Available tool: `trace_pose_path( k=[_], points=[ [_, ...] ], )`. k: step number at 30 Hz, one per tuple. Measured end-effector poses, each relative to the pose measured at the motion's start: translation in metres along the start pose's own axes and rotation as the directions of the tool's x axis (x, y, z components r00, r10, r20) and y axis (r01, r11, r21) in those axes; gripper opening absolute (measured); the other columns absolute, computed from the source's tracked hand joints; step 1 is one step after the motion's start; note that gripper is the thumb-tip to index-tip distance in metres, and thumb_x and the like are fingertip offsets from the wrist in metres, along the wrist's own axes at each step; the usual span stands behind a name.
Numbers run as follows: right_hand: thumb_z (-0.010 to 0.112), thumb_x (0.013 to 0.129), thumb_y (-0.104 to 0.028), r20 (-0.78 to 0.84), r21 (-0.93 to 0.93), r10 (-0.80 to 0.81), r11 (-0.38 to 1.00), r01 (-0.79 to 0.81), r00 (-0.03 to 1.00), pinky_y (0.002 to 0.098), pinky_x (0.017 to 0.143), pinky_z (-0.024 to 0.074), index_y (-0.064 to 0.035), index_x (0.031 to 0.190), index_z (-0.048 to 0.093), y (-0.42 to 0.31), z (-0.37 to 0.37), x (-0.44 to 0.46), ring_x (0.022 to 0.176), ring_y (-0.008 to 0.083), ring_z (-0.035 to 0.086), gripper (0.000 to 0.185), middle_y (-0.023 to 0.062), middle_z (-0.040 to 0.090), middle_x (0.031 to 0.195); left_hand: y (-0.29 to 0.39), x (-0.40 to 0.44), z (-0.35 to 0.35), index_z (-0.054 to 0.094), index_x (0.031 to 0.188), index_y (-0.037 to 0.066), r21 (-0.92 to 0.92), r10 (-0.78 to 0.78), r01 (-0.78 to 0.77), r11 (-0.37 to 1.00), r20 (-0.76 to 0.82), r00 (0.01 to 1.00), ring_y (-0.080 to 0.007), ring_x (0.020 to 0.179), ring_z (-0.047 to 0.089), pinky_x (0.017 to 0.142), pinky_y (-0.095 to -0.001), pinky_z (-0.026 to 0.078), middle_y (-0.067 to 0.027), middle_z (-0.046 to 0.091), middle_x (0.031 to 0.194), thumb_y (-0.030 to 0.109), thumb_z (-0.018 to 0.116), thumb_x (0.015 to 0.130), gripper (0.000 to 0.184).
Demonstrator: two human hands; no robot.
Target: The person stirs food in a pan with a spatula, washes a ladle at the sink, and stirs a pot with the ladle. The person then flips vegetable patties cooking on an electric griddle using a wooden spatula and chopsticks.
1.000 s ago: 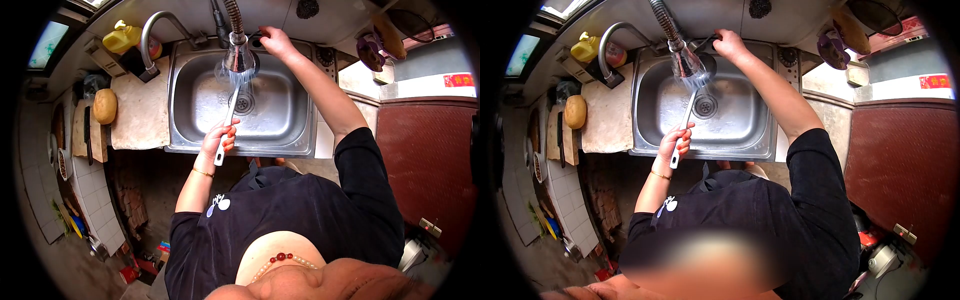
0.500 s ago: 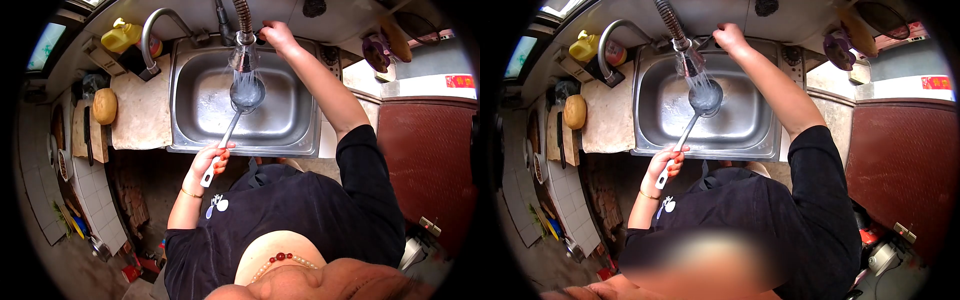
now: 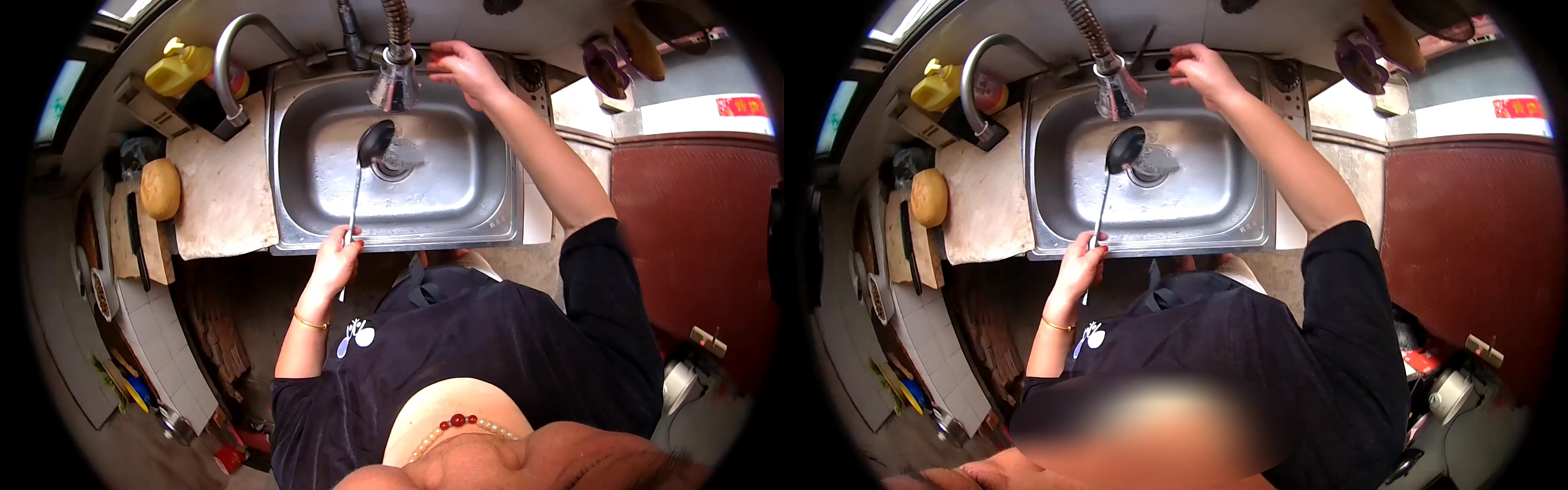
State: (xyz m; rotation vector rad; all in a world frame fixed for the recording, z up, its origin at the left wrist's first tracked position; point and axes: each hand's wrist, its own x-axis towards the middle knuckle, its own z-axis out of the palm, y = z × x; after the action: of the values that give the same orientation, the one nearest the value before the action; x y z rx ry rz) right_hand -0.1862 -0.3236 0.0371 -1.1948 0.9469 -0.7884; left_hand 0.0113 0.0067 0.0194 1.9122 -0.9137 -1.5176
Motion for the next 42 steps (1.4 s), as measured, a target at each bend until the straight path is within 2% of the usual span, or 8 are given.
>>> trace_pose_path(
  k=[6, 13, 23, 25, 29, 33, 36, 42],
  points=[
    [0.046, 0.087, -0.006, 0.102, -0.246, 0.113, 0.966, -0.085, 0.988, 0.0283, 0.081, 0.0486, 0.0016, 0.119, 0.050, -0.002, -0.057, -0.114, 0.100, 0.0174, 0.058, 0.033, 0.0113, 0.056, 0.111, 0.031, 0.007, 0.001, 0.051, 0.108, -0.005, 0.447, 0.270, -0.200, 0.872, -0.098, 0.958, -0.0397, 0.088, 0.060, 0.076, -0.0419, 0.047, -0.0263, 0.061, 0.091, 0.009, 0.058, 0.080, 0.032],
    [0.050, 0.086, -0.005, 0.043, -0.495, 0.160, 0.861, -0.118, 0.986, 0.0268, 0.084, 0.0466, -0.0028, 0.116, 0.054, 0.013, -0.096, -0.254, 0.095, 0.0139, 0.058, 0.030, 0.0079, 0.059, 0.106, 0.049, 0.013, 0.032, 0.051, 0.104, -0.004, 0.601, 0.423, -0.339, 0.724, 0.002, 0.906, -0.0385, 0.071, 0.058, 0.065, -0.0428, 0.046, -0.0234, 0.058, 0.078, 0.007, 0.058, 0.078, 0.029],
    [0.052, 0.086, -0.010, 0.026, -0.328, 0.069, 0.943, -0.057, 0.997, 0.0320, 0.082, 0.0488, -0.0035, 0.113, 0.054, 0.026, -0.127, -0.415, 0.094, 0.0203, 0.061, 0.029, 0.0114, 0.062, 0.102, 0.080, -0.016, 0.134, 0.054, 0.101, -0.001, 0.510, 0.484, -0.463, 0.725, 0.101, 0.869, -0.0139, 0.058, 0.047, 0.053, -0.0282, 0.040, -0.0049, 0.052, 0.072, 0.004, 0.057, 0.080, 0.022],
    [0.051, 0.085, -0.012, 0.027, -0.277, 0.037, 0.960, -0.028, 0.999, 0.0324, 0.082, 0.0488, -0.0037, 0.113, 0.055, 0.029, -0.144, -0.449, 0.093, 0.0213, 0.062, 0.029, 0.0115, 0.062, 0.101, 0.096, -0.042, 0.173, 0.052, 0.103, 0.001, 0.120, 0.260, -0.281, 0.952, 0.163, 0.952, -0.0081, 0.048, 0.042, 0.042, -0.0228, 0.034, -0.0024, 0.049, 0.069, 0.004, 0.053, 0.084, 0.020],
    [0.054, 0.081, -0.014, -0.042, -0.180, -0.103, 0.979, 0.094, 0.994, 0.0337, 0.079, 0.0488, -0.0005, 0.108, 0.056, 0.030, -0.179, -0.525, 0.087, 0.0230, 0.061, 0.030, 0.0143, 0.064, 0.096, 0.116, -0.093, 0.292, 0.049, 0.107, 0.001, -0.307, 0.374, -0.271, 0.912, 0.357, 0.856, -0.0102, 0.050, 0.044, 0.045, -0.0220, 0.038, -0.0028, 0.048, 0.068, 0.008, 0.047, 0.088, 0.021],
    [0.053, 0.085, -0.020, -0.158, 0.195, 0.059, 0.980, -0.028, 0.986, 0.0334, 0.063, 0.0536, 0.0003, 0.120, 0.046, 0.040, -0.208, -0.595, 0.077, 0.0227, 0.062, 0.041, 0.0161, 0.060, 0.098, 0.118, -0.135, 0.439, 0.050, 0.110, 0.004, -0.572, 0.475, -0.081, 0.817, 0.586, 0.657, -0.0188, 0.082, 0.056, 0.080, -0.0311, 0.045, -0.0070, 0.056, 0.086, 0.006, 0.051, 0.088, 0.022],
    [0.052, 0.087, -0.023, -0.278, 0.448, 0.118, 0.894, 0.020, 0.953, 0.0353, 0.062, 0.0558, -0.0004, 0.123, 0.038, 0.027, -0.239, -0.664, 0.077, 0.0241, 0.062, 0.044, 0.0164, 0.057, 0.091, 0.115, -0.183, 0.539, 0.050, 0.112, 0.006, -0.506, 0.446, 0.008, 0.862, 0.767, 0.461, -0.0229, 0.102, 0.054, 0.093, -0.0370, 0.042, -0.0088, 0.057, 0.106, 0.005, 0.054, 0.087, 0.025],
    [0.049, 0.086, -0.011, -0.667, 0.391, 0.109, 0.894, 0.221, 0.737, 0.0253, 0.042, 0.0400, -0.0067, 0.117, 0.038, 0.032, -0.284, -0.808, 0.053, 0.0108, 0.048, 0.033, 0.0073, 0.050, 0.080, 0.098, -0.282, 0.679, 0.048, 0.117, 0.010, -0.306, 0.310, -0.053, 0.950, 0.923, 0.227, -0.0216, 0.110, 0.049, 0.092, -0.0377, 0.042, -0.0076, 0.049, 0.121, 0.007, 0.054, 0.089, 0.029]
  ],
)
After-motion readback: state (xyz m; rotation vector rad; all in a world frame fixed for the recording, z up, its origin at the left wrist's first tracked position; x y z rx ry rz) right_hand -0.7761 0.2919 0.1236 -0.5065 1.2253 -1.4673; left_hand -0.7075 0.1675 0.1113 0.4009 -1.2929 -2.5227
